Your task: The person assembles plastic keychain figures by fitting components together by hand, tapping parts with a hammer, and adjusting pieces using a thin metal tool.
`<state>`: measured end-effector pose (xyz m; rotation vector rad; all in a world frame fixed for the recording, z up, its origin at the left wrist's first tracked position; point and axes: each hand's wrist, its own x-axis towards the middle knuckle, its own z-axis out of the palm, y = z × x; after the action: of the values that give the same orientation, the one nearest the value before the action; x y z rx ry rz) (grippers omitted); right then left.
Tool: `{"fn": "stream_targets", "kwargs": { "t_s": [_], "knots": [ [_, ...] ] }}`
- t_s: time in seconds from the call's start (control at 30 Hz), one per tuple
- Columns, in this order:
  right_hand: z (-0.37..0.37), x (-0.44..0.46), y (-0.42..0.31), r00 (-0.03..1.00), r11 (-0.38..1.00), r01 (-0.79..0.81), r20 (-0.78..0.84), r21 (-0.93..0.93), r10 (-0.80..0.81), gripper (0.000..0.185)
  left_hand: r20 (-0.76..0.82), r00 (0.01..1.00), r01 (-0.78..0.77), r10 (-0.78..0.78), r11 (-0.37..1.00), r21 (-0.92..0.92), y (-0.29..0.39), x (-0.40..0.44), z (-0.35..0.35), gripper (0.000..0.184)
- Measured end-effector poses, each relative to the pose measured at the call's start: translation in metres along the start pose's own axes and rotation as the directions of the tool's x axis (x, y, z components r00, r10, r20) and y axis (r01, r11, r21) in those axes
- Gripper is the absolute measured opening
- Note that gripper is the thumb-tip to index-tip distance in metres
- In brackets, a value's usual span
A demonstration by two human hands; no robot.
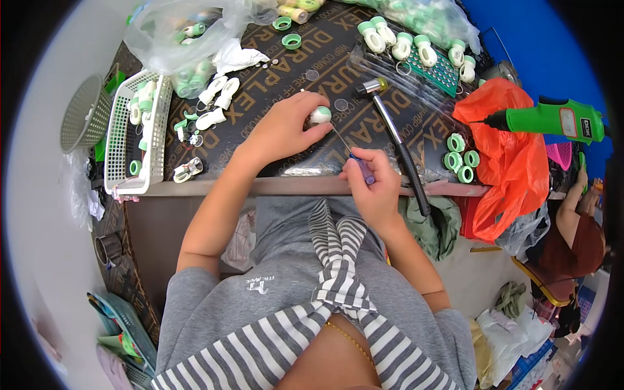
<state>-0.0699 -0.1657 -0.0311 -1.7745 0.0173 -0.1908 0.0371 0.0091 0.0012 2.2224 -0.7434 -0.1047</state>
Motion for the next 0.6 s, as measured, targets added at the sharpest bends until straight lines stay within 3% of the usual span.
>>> {"fn": "stream_targets", "kwargs": {
  "t_s": [0.33, 0.4, 0.6],
  "knots": [
    [0.003, -0.004, 0.004, 1.000, 0.999, -0.004, -0.016, 0.051, 0.005, 0.019, -0.094, 0.995, 0.023, -0.029, 0.998, -0.063, -0.006, -0.011, 0.008, 0.030],
    [-0.001, -0.002, 0.001, 0.996, 0.993, -0.022, 0.087, -0.115, 0.032, 0.022, -0.081, 0.996, 0.024, -0.026, 0.999, -0.029, -0.004, -0.010, 0.005, 0.029],
    [0.000, 0.000, -0.019, 0.973, 0.946, 0.027, 0.227, -0.322, 0.049, 0.033, -0.115, 0.991, 0.065, -0.066, 0.998, -0.015, 0.001, -0.013, 0.009, 0.030]
  ]
}}
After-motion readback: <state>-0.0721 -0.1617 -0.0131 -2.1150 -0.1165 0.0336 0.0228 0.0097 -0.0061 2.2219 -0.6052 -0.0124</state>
